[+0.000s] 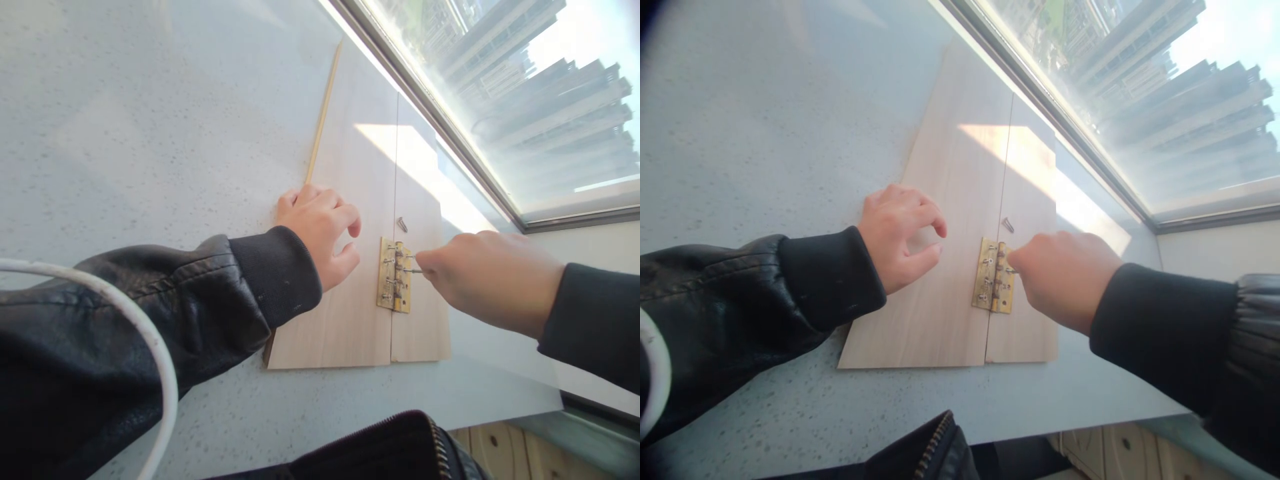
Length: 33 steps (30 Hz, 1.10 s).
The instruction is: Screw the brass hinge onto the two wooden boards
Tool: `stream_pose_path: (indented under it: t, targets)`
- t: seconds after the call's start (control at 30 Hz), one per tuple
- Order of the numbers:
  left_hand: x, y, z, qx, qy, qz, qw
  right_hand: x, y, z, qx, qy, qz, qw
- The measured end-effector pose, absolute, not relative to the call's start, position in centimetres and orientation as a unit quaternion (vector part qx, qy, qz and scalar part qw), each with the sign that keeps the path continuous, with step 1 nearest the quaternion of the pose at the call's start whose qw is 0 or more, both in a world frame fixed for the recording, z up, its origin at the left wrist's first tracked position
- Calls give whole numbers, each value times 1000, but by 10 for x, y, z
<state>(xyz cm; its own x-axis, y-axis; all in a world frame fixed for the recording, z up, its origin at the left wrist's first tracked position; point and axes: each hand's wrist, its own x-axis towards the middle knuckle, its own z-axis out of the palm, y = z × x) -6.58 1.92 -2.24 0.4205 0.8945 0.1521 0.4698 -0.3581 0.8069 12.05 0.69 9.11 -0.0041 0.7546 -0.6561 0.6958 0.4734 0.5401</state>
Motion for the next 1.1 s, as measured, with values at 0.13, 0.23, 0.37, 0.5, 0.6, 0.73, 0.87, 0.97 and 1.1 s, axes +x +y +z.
stream_pose_path:
  t: [0.13, 0.23, 0.37, 0.5, 0.6, 0.73, 0.87, 0.97, 1.1]
  targets:
    - [-66, 20, -23, 770, 439, 307, 347, 134, 15, 86, 580, 674, -11, 457]
    - [-66, 20, -23, 771, 437, 306, 348, 143, 15, 84, 623, 654, -43, 427]
    - [-66, 20, -22, 770, 437, 304, 351, 145, 11, 86, 617, 672, -41, 408]
    - [-66, 20, -22, 768, 445, 300, 349, 146, -1, 96, 527, 738, -14, 421]
    - [-66, 20, -23, 771, 443, 298, 348, 152, -11, 102, 403, 808, 24, 429]
    - [-66, 20, -23, 772, 446, 293, 346, 160, -14, 104, 229, 857, 103, 450]
    - [-66, 20, -22, 772, 445, 293, 347, 159, -4, 100, 256, 834, 76, 482]
    - [-65, 21, -22, 772, 445, 292, 347, 156, 4, 96, 324, 809, 57, 487]
    - [-66, 21, -22, 773, 448, 285, 347, 150, 10, 91, 453, 753, 16, 477]
